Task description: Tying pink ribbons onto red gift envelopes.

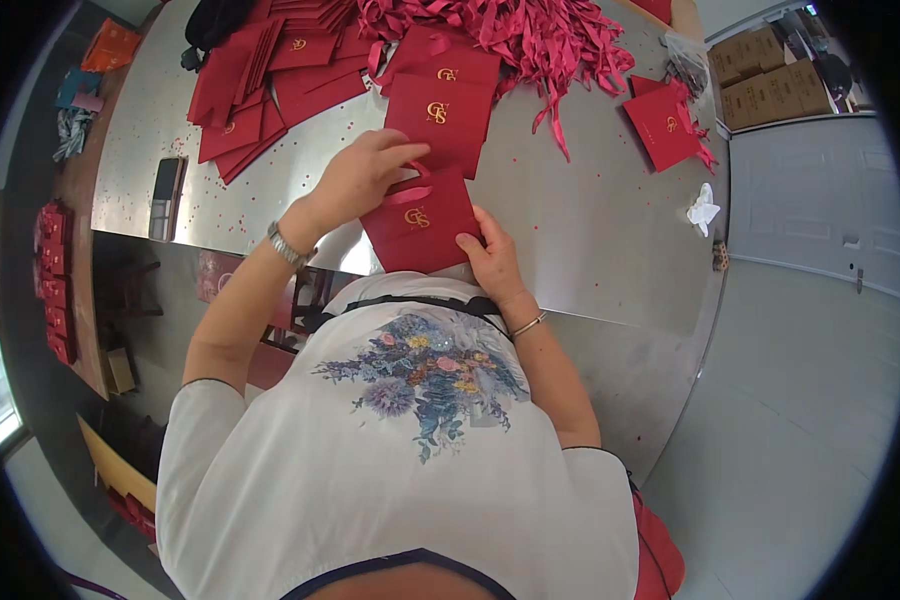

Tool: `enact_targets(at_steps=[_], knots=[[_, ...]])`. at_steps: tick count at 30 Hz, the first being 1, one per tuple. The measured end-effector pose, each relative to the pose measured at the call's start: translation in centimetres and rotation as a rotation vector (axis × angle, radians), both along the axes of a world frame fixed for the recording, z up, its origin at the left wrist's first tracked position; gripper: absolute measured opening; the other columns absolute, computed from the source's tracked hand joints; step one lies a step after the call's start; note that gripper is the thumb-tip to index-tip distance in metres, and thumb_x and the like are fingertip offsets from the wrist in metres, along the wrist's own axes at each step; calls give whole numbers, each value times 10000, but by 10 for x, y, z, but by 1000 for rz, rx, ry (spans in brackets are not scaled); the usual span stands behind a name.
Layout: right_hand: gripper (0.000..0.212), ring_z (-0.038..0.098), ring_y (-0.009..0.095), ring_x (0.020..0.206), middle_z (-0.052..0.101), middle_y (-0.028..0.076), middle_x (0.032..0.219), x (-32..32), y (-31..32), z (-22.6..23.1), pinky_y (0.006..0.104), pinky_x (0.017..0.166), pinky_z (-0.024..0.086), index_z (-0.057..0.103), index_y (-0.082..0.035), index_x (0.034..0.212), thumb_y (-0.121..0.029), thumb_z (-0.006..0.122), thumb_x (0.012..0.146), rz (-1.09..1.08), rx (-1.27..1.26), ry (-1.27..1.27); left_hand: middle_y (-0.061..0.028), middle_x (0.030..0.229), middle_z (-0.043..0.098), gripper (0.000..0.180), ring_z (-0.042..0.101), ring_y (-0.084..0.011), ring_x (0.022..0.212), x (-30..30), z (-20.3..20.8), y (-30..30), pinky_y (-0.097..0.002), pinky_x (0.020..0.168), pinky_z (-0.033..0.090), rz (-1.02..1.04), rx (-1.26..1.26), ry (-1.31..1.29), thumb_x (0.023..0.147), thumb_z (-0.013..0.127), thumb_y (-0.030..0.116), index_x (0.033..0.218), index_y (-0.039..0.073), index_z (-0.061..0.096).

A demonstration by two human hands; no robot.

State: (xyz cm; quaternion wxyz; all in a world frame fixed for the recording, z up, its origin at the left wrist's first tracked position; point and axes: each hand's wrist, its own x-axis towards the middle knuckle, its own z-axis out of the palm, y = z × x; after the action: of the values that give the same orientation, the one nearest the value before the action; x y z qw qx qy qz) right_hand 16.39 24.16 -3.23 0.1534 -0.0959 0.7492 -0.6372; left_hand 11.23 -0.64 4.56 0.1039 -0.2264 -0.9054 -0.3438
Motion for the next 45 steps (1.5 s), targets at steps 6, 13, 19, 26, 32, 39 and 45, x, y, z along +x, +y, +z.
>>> enact_targets(at_steps=[6,13,19,26,32,39,45], knots=[[467,566,116,1025,601,62,1164,2,1,-2,256,906,450,435,9,1342,2,543,887,-10,-75,4,-109,867,629,82,610,-315,837,-23,-18,-3,-404,728,497,58,-30,-250,816,593,110,842,78,664],[446,562,110,1026,610,57,1147,1,3,3,254,899,454,465,18,1317,-11,567,884,-11,-34,-39,-130,887,640,96,620,-333,809,-19,-38,11,-404,719,496,271,125,-160,823,591,102,871,63,664],[364,592,133,921,639,79,1059,-8,0,72,261,799,484,559,15,1209,-32,625,854,-73,12,176,-115,995,645,239,633,-228,754,-8,-13,5,-308,678,511,320,459,-241,826,617,30,1063,56,637],[336,569,267,741,610,110,870,-23,-17,164,364,644,468,624,-34,1089,-100,697,768,-118,690,1038,-37,1013,622,340,552,-74,774,0,33,-21,-205,669,459,493,794,-205,856,598,6,1195,10,571],[295,594,340,1003,621,186,1088,-45,-21,121,399,862,472,614,-39,1127,-119,587,844,184,385,360,-48,968,639,238,562,-91,773,16,12,-17,-220,692,476,494,589,-62,858,565,-17,1089,4,618],[332,564,337,1017,592,139,1118,-160,97,41,426,825,485,606,-68,1096,6,536,780,109,1035,964,-148,1004,643,251,574,-358,955,9,-19,10,-411,853,464,345,31,23,763,594,-17,1010,9,631],[144,533,312,1091,577,101,1150,-166,119,24,399,873,481,612,-71,907,-78,622,763,326,1043,649,-112,1013,643,293,581,-310,934,-4,-21,7,-424,800,461,308,-249,-53,759,641,89,1047,34,636]])
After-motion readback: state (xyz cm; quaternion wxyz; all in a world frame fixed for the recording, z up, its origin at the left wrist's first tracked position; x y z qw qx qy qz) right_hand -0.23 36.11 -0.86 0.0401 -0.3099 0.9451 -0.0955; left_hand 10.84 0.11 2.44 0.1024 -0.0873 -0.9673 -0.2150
